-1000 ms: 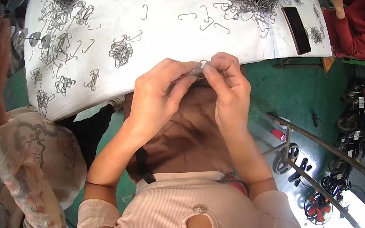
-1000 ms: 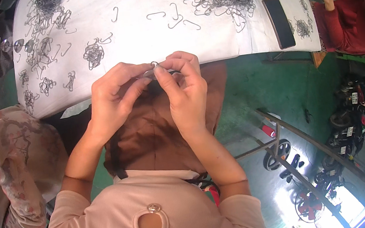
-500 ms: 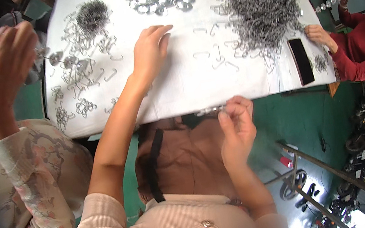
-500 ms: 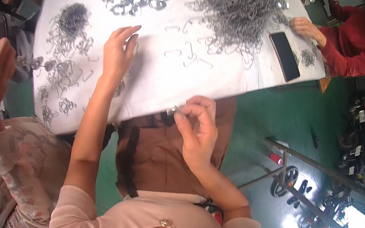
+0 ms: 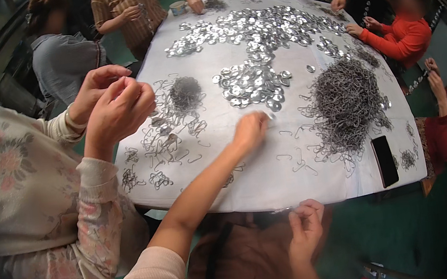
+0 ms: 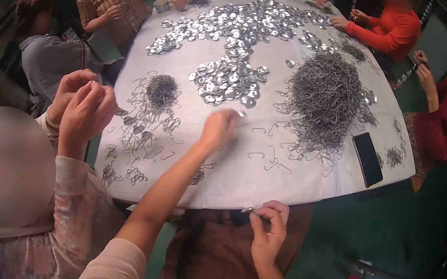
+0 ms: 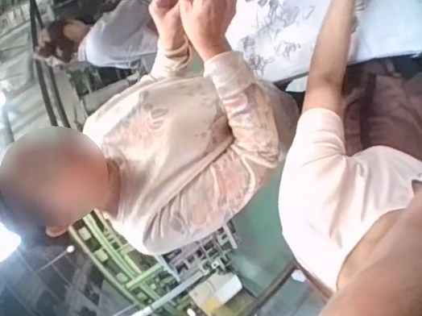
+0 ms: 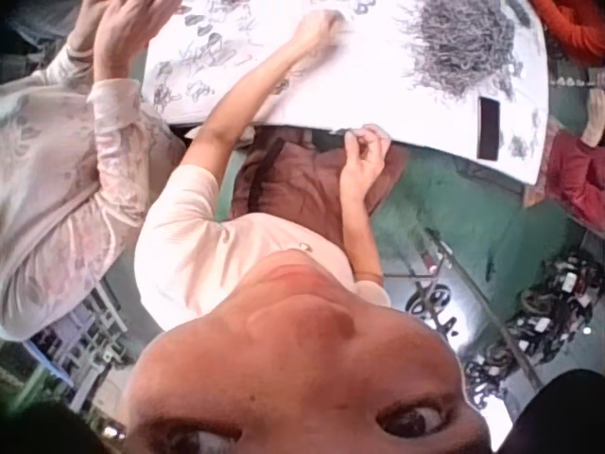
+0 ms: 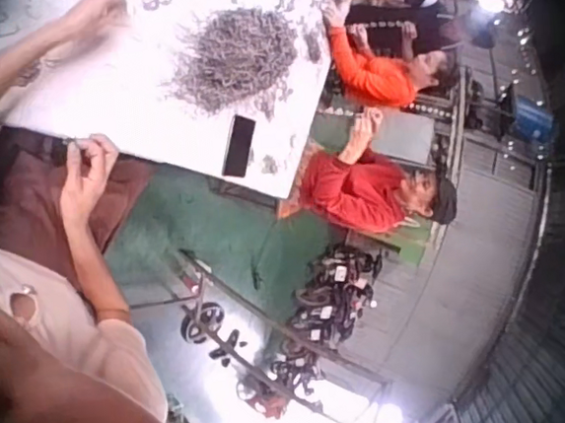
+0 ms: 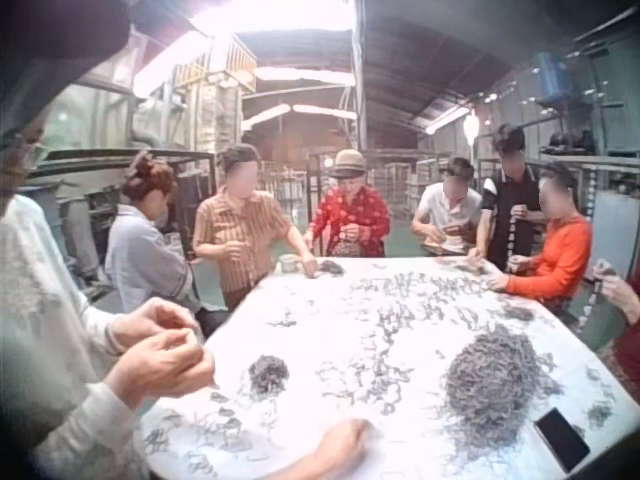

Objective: The person repeatedly picks up small metal discs and wire hooks from a table, inserts the hooks into the discs, and places the assembled units onto a hanging rack. The process is continuous and repetitive, with other workers performing similar tasks nearby.

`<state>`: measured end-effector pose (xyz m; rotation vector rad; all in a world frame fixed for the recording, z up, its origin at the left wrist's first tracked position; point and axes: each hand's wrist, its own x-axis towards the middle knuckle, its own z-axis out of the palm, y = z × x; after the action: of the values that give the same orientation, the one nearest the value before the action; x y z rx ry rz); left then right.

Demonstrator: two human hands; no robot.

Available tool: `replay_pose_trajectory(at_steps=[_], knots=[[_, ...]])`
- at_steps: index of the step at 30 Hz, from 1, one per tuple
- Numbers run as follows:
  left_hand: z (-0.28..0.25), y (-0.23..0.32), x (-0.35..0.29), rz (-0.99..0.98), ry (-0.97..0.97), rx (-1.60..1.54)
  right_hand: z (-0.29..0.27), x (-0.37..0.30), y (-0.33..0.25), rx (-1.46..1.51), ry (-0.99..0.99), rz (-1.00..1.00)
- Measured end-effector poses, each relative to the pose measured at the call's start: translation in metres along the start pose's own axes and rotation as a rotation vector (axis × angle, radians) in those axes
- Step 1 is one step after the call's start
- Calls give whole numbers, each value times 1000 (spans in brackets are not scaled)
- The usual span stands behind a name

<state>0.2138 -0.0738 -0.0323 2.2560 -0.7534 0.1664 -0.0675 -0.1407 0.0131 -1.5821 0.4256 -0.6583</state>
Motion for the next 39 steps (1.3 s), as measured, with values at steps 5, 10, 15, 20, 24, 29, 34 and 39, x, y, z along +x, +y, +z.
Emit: replay_pose_trajectory(at_steps=[5,10,15,20,24,29,34,39], knots=[[-53,90,-107,-53,-285,-566,1,-1,8,-52,13,-5],[-77,117,-151,-133,-284,-608,2,-8,11,-64,10,12],[-82,122,-162,-253,-291,-622,7,-9,3,-123,-14,-26],[-77,126,-167,-248,-232,-623,6,-8,1,-170,16,-35],[-72,126,-171,-299,-193,-628,6,-11,7,-185,41,-48],[-58,119,-176,-292,-140,-683,11,-8,4,-195,22,-38],[-61,120,-174,-331,-162,-710,9,-7,2,-259,44,-31],[-60,123,-175,-233,-54,-575,11,-7,-1,-301,20,-37]])
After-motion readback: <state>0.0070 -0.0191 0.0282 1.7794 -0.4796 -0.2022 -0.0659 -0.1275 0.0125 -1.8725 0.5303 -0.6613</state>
